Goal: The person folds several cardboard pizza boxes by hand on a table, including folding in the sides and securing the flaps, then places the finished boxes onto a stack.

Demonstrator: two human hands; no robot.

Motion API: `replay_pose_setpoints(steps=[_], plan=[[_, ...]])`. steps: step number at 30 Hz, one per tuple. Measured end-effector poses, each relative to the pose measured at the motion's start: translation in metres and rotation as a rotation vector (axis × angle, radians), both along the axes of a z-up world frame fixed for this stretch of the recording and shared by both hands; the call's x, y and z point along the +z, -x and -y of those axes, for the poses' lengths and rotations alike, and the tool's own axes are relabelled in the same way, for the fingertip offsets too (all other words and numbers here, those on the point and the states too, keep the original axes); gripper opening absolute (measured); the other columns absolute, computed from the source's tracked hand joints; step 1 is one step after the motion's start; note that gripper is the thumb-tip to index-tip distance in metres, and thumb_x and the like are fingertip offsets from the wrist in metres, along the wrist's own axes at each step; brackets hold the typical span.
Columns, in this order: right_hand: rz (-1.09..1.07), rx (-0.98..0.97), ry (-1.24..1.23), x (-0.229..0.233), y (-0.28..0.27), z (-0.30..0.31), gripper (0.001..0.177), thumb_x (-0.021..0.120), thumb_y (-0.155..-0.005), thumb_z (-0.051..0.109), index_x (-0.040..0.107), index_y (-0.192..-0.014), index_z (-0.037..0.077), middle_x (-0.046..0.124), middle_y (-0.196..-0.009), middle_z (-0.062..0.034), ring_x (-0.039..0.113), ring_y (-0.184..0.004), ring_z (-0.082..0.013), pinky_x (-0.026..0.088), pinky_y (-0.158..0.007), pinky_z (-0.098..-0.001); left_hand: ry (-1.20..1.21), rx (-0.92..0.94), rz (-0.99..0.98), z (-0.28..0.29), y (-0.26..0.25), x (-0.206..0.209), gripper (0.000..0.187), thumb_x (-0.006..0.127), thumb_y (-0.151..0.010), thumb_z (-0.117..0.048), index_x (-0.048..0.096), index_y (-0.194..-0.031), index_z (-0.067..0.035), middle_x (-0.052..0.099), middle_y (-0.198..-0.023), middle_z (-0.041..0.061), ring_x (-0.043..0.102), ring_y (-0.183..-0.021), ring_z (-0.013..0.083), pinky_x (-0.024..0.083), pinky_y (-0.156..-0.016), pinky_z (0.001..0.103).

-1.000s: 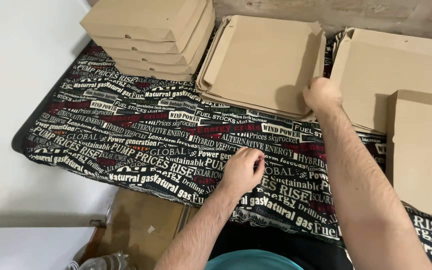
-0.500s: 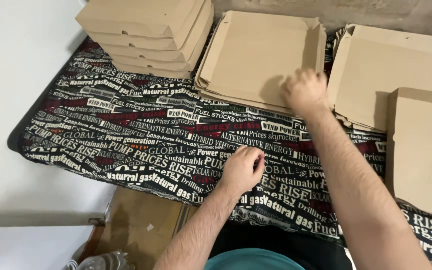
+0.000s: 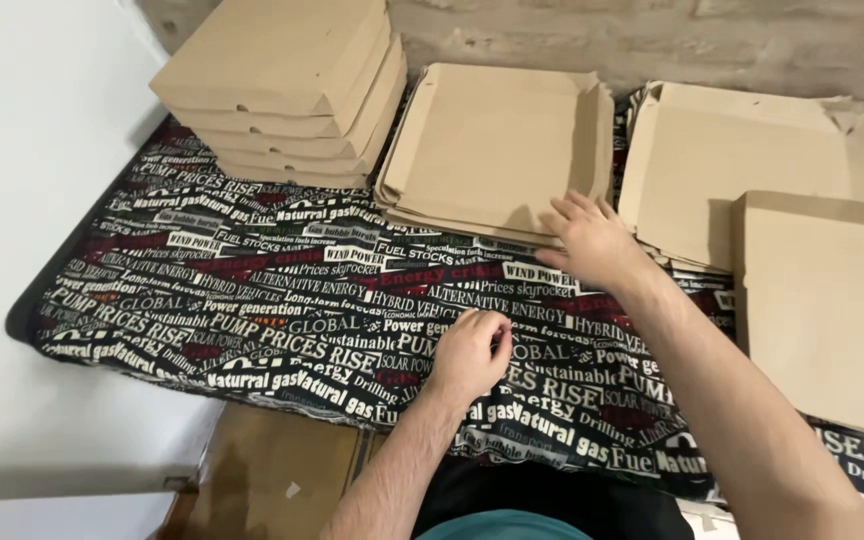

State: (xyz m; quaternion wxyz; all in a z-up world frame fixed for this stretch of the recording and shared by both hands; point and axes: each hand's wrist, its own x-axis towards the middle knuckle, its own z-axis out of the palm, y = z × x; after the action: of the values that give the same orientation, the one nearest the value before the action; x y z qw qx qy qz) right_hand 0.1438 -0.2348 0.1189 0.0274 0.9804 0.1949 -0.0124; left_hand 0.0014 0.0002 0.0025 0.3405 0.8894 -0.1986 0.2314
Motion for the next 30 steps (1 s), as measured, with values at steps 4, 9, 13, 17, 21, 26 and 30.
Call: replay_pose_setpoints(steps=[4, 9, 13, 17, 21, 26, 30], plan=[[-0.062, -0.082, 0.116, -0.008, 0.03, 0.033, 0.051, 0.067, -0.104, 0.064, 0.083, -0.137, 0.027, 0.081, -0.138, -0.0036, 0.073, -0.141, -0.0274, 0.059, -0.118, -0.0566, -0.014, 0.002, -0.009, 0.003, -0.005, -0.014, 0.005, 0.076, -0.099, -0.024, 0.073, -0.1, -0.021, 0.072, -0.082, 0.0, 0.077, -0.093, 0.0251, 0.064, -0.079, 0.039], [0.157, -0.103, 0.168, -0.038, 0.005, 0.07, 0.06, 0.08, -0.096, 0.056, 0.073, -0.149, 0.028, 0.071, -0.151, -0.0045, 0.076, -0.135, -0.0309, 0.067, -0.103, -0.0577, -0.035, -0.011, -0.048, 0.003, -0.006, -0.016, 0.005, 0.075, -0.1, -0.026, 0.074, -0.1, -0.021, 0.073, -0.083, 0.001, 0.077, -0.094, 0.0255, 0.064, -0.079, 0.039], [0.239, 0.032, 0.142, -0.035, -0.011, 0.05, 0.072, 0.068, -0.106, 0.061, 0.06, -0.166, 0.022, 0.045, -0.183, -0.009, 0.042, -0.172, -0.0326, 0.046, -0.131, -0.0598, -0.046, -0.012, -0.079, 0.002, -0.005, -0.013, 0.005, 0.076, -0.1, -0.026, 0.074, -0.1, -0.021, 0.073, -0.082, 0.0, 0.077, -0.095, 0.0254, 0.064, -0.08, 0.04], [0.462, 0.154, 0.258, -0.065, -0.026, 0.041, 0.072, 0.061, -0.107, 0.068, 0.062, -0.165, 0.024, 0.055, -0.176, -0.0012, 0.039, -0.174, -0.0213, 0.031, -0.14, -0.0552, -0.058, -0.013, -0.098, 0.001, -0.006, -0.012, 0.005, 0.076, -0.1, -0.025, 0.073, -0.1, -0.021, 0.073, -0.082, 0.0, 0.077, -0.094, 0.0253, 0.064, -0.079, 0.041], [-0.006, -0.106, 0.22, -0.066, -0.023, 0.038, 0.104, 0.039, -0.108, 0.087, 0.033, -0.182, 0.014, 0.034, -0.19, -0.009, 0.028, -0.176, -0.0244, 0.012, -0.145, -0.0628, -0.057, -0.03, -0.103, 0.0, -0.005, -0.011, 0.004, 0.076, -0.1, -0.024, 0.074, -0.1, -0.02, 0.073, -0.081, 0.0, 0.077, -0.094, 0.025, 0.064, -0.079, 0.04], [-0.1, -0.167, 0.19, -0.062, -0.015, 0.028, 0.11, 0.031, -0.109, 0.091, 0.021, -0.185, 0.012, 0.024, -0.193, -0.0097, 0.025, -0.177, -0.024, -0.002, -0.143, -0.0693, -0.055, -0.024, -0.088, -0.001, -0.002, -0.005, 0.004, 0.077, -0.099, -0.023, 0.074, -0.099, -0.021, 0.073, -0.081, -0.001, 0.077, -0.094, 0.0236, 0.064, -0.078, 0.039], [-0.092, -0.186, 0.257, -0.054, -0.009, 0.023, 0.119, 0.018, -0.104, 0.101, 0.02, -0.185, 0.013, 0.023, -0.193, -0.0081, 0.022, -0.177, -0.0232, -0.011, -0.14, -0.075, -0.055, -0.03, -0.074, -0.001, -0.003, -0.007, 0.004, 0.076, -0.099, -0.024, 0.075, -0.1, -0.02, 0.073, -0.081, 0.0, 0.077, -0.095, 0.0246, 0.064, -0.079, 0.04]])
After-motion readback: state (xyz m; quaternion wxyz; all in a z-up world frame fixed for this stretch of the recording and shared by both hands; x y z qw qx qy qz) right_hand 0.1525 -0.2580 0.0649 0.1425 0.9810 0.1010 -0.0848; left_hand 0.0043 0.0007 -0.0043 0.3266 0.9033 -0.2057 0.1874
